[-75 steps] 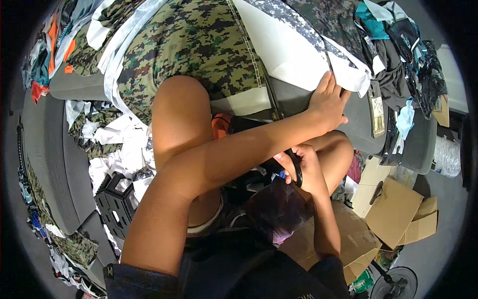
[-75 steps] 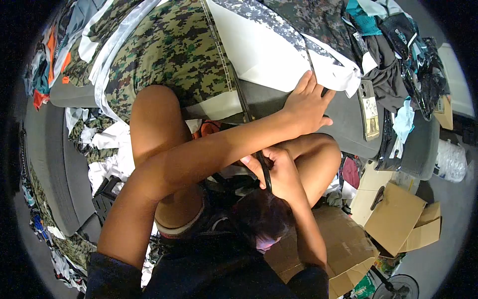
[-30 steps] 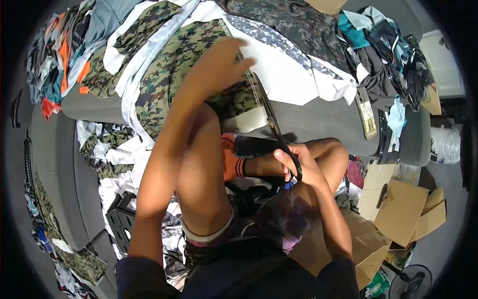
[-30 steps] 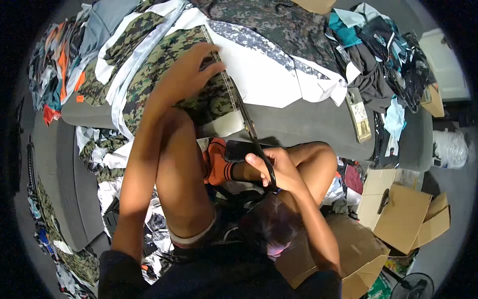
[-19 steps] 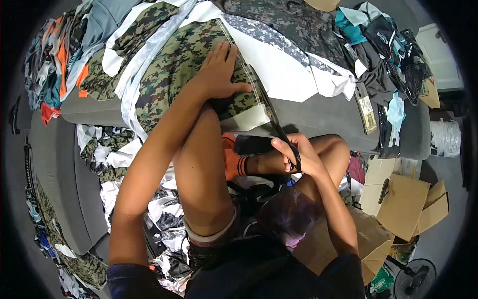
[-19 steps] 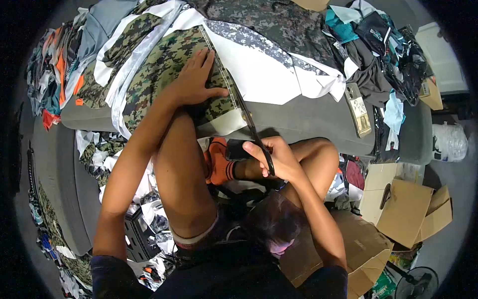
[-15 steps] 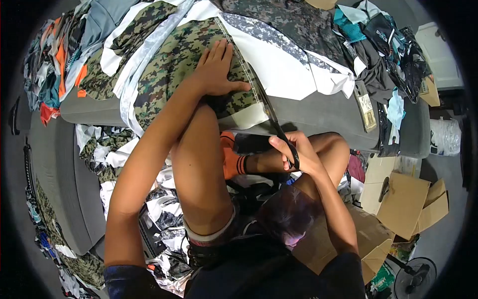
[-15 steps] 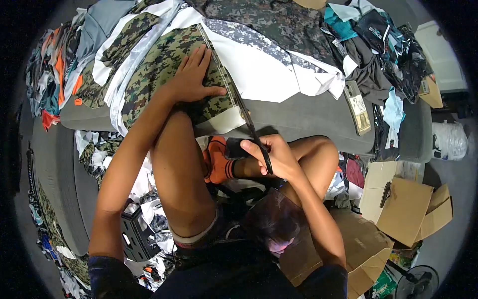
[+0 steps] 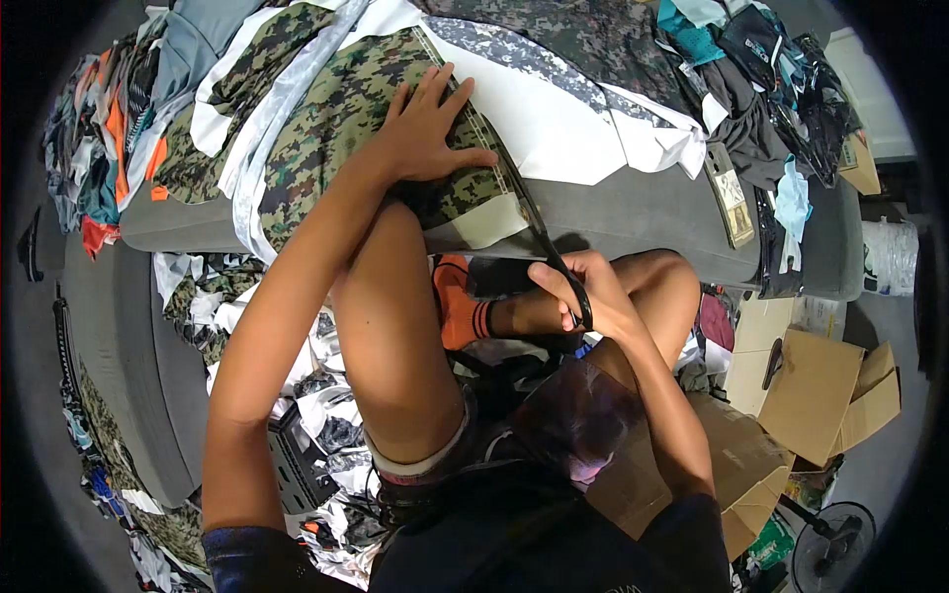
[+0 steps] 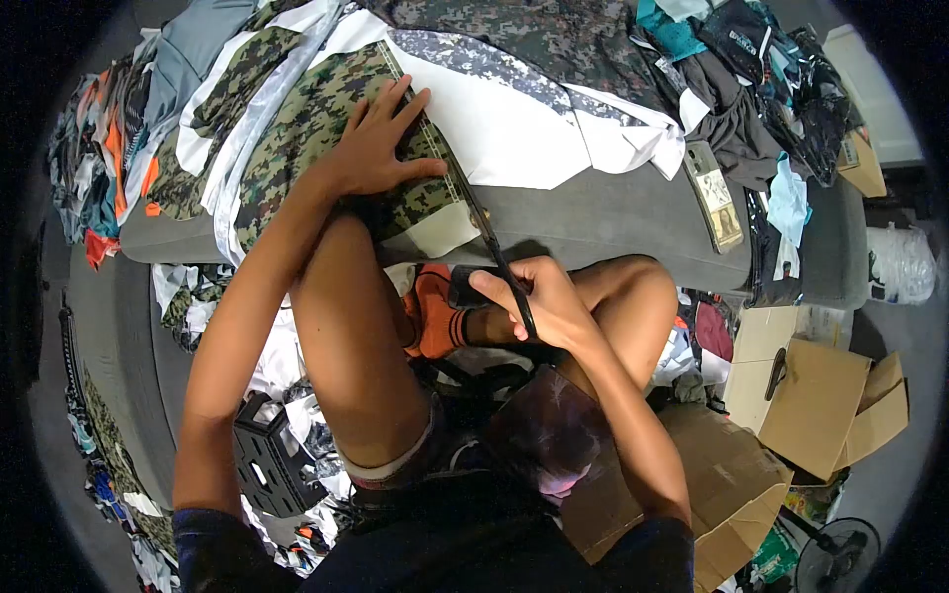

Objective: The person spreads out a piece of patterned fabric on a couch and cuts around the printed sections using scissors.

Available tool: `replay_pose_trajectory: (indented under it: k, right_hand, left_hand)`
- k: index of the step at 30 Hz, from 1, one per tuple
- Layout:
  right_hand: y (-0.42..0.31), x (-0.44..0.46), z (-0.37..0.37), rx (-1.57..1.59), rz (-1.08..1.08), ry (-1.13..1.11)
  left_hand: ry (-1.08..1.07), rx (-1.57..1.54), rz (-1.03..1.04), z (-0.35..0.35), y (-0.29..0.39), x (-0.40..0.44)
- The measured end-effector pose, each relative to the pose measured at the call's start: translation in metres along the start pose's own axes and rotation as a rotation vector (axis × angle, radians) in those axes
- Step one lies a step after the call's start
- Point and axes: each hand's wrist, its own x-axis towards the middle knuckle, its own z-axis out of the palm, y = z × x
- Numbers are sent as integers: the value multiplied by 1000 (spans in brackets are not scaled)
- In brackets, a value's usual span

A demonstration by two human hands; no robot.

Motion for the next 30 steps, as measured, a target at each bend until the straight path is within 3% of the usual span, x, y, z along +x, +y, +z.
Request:
replay_pose_trajectory:
  k: [9, 30]
  right_hand:
    - [2, 0, 0, -29, -34, -6]
    - [3, -2, 1, -51, -46, 10]
  left_hand:
    - [52, 14, 59, 8, -2, 2]
    - [-31, -22, -29, 7, 2, 7]
